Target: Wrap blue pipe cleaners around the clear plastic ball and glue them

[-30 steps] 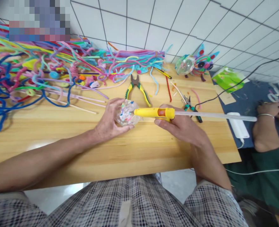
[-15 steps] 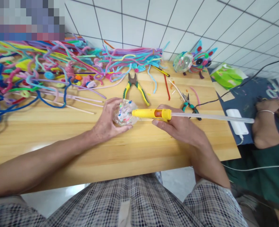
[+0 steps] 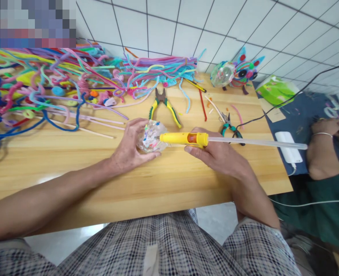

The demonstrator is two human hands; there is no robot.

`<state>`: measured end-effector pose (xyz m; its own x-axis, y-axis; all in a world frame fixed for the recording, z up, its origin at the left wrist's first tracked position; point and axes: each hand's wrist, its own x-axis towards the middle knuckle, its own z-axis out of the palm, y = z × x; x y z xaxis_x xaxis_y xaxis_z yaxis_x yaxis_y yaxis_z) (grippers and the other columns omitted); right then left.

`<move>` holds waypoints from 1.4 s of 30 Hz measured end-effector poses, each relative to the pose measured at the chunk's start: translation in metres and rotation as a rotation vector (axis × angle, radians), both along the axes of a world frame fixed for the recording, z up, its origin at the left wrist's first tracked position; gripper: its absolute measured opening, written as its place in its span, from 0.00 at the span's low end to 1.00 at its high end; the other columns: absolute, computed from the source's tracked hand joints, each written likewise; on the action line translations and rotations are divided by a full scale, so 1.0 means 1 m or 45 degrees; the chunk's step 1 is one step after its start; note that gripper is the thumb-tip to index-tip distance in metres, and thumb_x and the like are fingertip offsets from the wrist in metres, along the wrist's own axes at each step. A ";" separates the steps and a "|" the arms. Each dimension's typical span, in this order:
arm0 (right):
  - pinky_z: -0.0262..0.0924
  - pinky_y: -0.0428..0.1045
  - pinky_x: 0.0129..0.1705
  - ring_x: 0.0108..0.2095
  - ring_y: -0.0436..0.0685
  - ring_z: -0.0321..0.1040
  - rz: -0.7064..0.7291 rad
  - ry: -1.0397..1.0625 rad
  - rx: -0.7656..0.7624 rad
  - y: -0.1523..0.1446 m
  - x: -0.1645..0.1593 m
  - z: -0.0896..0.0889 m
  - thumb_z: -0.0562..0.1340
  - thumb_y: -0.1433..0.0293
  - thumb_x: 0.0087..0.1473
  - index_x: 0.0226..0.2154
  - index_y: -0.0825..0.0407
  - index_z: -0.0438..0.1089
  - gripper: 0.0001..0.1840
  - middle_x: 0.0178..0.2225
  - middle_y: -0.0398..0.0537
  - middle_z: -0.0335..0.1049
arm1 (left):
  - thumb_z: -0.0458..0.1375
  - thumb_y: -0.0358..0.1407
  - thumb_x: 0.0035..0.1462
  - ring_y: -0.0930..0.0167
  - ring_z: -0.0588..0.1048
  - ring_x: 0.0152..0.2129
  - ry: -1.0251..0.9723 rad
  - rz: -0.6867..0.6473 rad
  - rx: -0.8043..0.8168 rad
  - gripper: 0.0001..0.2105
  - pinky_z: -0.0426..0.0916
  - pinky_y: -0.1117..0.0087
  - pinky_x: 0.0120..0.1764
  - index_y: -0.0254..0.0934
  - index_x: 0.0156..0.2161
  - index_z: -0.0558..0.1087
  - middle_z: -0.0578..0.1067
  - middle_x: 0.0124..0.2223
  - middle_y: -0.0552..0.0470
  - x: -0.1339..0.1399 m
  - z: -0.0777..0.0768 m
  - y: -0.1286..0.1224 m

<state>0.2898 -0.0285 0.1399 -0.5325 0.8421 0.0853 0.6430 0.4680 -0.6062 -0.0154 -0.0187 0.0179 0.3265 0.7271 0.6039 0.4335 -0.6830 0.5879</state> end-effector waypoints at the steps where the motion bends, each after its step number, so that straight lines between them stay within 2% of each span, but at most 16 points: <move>1: 0.72 0.59 0.40 0.34 0.62 0.73 -0.007 0.005 -0.002 0.000 0.000 0.000 0.64 0.48 0.71 0.40 0.43 0.75 0.17 0.39 0.47 0.76 | 0.79 0.45 0.54 0.49 0.70 0.66 -0.006 -0.001 0.004 0.50 0.71 0.39 0.68 0.47 0.73 0.55 0.69 0.67 0.39 0.000 0.000 0.000; 16: 0.70 0.57 0.40 0.35 0.62 0.73 -0.034 -0.076 0.006 -0.002 -0.001 0.002 0.59 0.43 0.72 0.38 0.45 0.73 0.24 0.38 0.48 0.76 | 0.80 0.41 0.52 0.50 0.70 0.67 -0.035 -0.004 -0.016 0.50 0.71 0.41 0.69 0.46 0.73 0.56 0.69 0.68 0.39 0.001 -0.001 -0.001; 20: 0.68 0.57 0.38 0.33 0.61 0.71 -0.042 -0.077 -0.029 -0.001 0.000 0.001 0.60 0.44 0.72 0.36 0.45 0.71 0.24 0.36 0.47 0.73 | 0.80 0.41 0.52 0.49 0.70 0.67 -0.005 0.004 -0.030 0.51 0.71 0.40 0.69 0.47 0.73 0.55 0.68 0.68 0.39 0.001 -0.001 -0.001; 30: 0.71 0.58 0.39 0.34 0.62 0.72 -0.061 -0.034 -0.064 -0.001 0.003 -0.002 0.62 0.48 0.71 0.39 0.43 0.72 0.18 0.38 0.47 0.75 | 0.81 0.43 0.52 0.49 0.70 0.67 0.008 0.013 -0.033 0.51 0.71 0.40 0.69 0.46 0.73 0.55 0.68 0.68 0.38 0.001 -0.002 -0.001; 36: 0.71 0.59 0.39 0.36 0.64 0.74 -0.145 -0.069 -0.080 -0.001 0.008 -0.004 0.62 0.45 0.69 0.40 0.42 0.73 0.20 0.39 0.48 0.77 | 0.80 0.43 0.52 0.49 0.70 0.67 -0.002 0.011 -0.026 0.51 0.71 0.40 0.69 0.46 0.73 0.55 0.68 0.68 0.38 0.001 -0.004 0.000; 42: 0.72 0.58 0.38 0.36 0.63 0.74 -0.110 -0.064 -0.052 0.000 0.007 -0.003 0.61 0.43 0.70 0.39 0.43 0.73 0.22 0.39 0.48 0.76 | 0.80 0.43 0.52 0.49 0.70 0.67 0.009 0.020 -0.032 0.51 0.70 0.41 0.69 0.47 0.73 0.55 0.68 0.68 0.39 0.001 -0.003 0.000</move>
<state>0.2968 -0.0290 0.1364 -0.4603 0.8874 0.0250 0.7099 0.3848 -0.5899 -0.0139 -0.0188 0.0147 0.3191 0.7473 0.5829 0.4483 -0.6609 0.6019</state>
